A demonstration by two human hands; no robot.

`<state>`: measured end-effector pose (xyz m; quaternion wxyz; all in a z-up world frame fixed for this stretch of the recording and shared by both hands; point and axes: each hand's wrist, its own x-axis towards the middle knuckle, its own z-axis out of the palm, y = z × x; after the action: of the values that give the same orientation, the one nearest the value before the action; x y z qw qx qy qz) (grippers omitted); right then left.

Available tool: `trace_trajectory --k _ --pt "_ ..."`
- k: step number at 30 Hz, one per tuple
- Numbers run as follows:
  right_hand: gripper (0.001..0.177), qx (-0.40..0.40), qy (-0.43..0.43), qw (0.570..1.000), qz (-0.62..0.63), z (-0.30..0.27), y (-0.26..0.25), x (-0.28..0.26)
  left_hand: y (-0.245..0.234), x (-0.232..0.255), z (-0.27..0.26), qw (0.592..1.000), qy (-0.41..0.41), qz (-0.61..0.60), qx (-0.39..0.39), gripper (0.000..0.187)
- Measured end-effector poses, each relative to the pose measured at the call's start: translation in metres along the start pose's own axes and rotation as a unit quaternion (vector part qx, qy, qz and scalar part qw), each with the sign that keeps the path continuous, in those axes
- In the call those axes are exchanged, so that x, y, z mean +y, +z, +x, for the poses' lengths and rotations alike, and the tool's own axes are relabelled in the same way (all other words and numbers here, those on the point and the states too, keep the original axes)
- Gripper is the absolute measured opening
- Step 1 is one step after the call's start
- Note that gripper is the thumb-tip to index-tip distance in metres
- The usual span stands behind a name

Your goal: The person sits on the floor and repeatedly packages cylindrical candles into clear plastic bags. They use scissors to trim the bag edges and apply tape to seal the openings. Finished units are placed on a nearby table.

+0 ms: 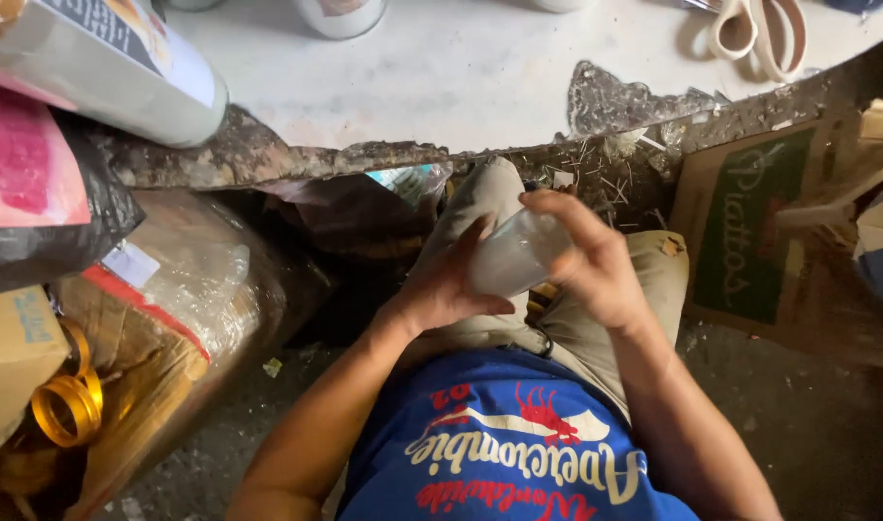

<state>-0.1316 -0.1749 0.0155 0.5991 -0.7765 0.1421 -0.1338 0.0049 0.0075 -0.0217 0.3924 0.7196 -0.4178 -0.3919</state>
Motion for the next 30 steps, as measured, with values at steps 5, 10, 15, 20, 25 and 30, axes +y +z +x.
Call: trace_trajectory --k 5,10,15,20,25,30 --pt "0.044 0.118 0.109 0.987 -0.020 0.008 -0.006 0.035 0.006 0.014 -0.011 0.996 0.024 -0.077 0.047 0.113" --pt "0.045 0.110 0.350 0.820 0.439 -0.008 0.013 0.105 -0.001 0.057 -0.027 0.986 0.061 -0.122 0.096 0.140" --pt "0.033 0.094 0.301 0.948 0.042 -0.026 0.030 0.110 0.016 0.049 -0.003 0.929 0.199 -0.170 0.260 0.127" --pt "0.035 0.046 0.053 0.997 -0.036 0.004 -0.023 -0.031 0.012 0.045 -0.014 0.968 0.160 -0.107 0.158 0.123" --pt "0.014 0.057 -0.034 0.972 -0.224 0.022 -0.063 0.008 0.008 0.049 -0.016 0.973 0.170 -0.099 0.119 0.123" --pt "0.046 -0.090 0.106 0.985 -0.106 0.023 -0.043 -0.051 0.014 0.036 -0.013 0.974 0.159 -0.133 0.092 0.125"
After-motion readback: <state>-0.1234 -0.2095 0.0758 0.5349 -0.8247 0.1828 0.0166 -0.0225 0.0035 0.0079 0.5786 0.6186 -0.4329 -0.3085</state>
